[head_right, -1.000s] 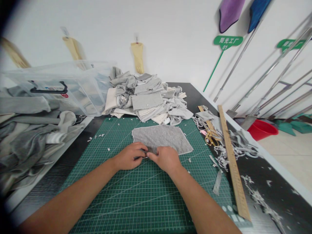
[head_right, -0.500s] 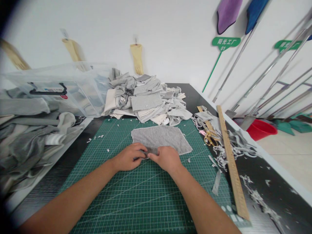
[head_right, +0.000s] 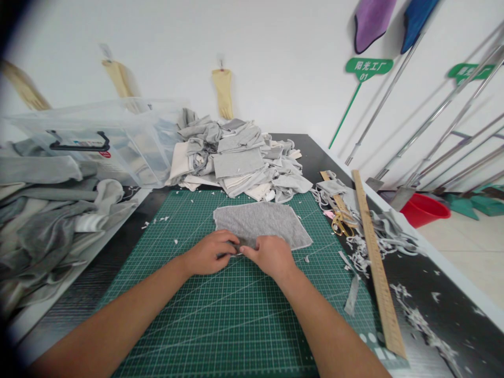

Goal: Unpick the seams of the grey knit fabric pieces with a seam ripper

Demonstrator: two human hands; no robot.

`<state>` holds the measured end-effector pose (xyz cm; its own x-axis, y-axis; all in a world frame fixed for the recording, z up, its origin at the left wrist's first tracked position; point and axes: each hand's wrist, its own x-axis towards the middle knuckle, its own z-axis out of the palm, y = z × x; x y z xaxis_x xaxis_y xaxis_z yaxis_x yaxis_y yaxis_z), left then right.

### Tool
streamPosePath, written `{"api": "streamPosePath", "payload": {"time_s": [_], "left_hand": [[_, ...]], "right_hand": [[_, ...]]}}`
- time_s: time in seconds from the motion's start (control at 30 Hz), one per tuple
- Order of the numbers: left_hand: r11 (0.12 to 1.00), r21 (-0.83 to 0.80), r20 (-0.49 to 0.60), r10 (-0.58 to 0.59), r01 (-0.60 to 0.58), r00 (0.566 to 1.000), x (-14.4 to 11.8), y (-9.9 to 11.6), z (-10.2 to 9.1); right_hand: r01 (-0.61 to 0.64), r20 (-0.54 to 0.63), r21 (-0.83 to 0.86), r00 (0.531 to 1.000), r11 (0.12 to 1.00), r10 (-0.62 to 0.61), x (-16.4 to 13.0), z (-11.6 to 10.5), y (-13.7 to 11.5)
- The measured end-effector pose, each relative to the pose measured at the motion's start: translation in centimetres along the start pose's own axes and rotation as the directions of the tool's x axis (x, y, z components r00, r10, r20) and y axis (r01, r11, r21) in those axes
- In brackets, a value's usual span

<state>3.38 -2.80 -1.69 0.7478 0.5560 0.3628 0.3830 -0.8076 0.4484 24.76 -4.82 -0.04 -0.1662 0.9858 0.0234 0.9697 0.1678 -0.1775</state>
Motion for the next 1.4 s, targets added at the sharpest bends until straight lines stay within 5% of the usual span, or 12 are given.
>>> {"api": "streamPosePath", "payload": {"time_s": [1.4], "left_hand": [[1.0,0.014,0.016,-0.014,0.013,1.0,0.18,0.19,-0.09]], "right_hand": [[0.011,0.018,-0.002,1.0,1.0,-0.011,-0.09,-0.2,-0.4]]}}
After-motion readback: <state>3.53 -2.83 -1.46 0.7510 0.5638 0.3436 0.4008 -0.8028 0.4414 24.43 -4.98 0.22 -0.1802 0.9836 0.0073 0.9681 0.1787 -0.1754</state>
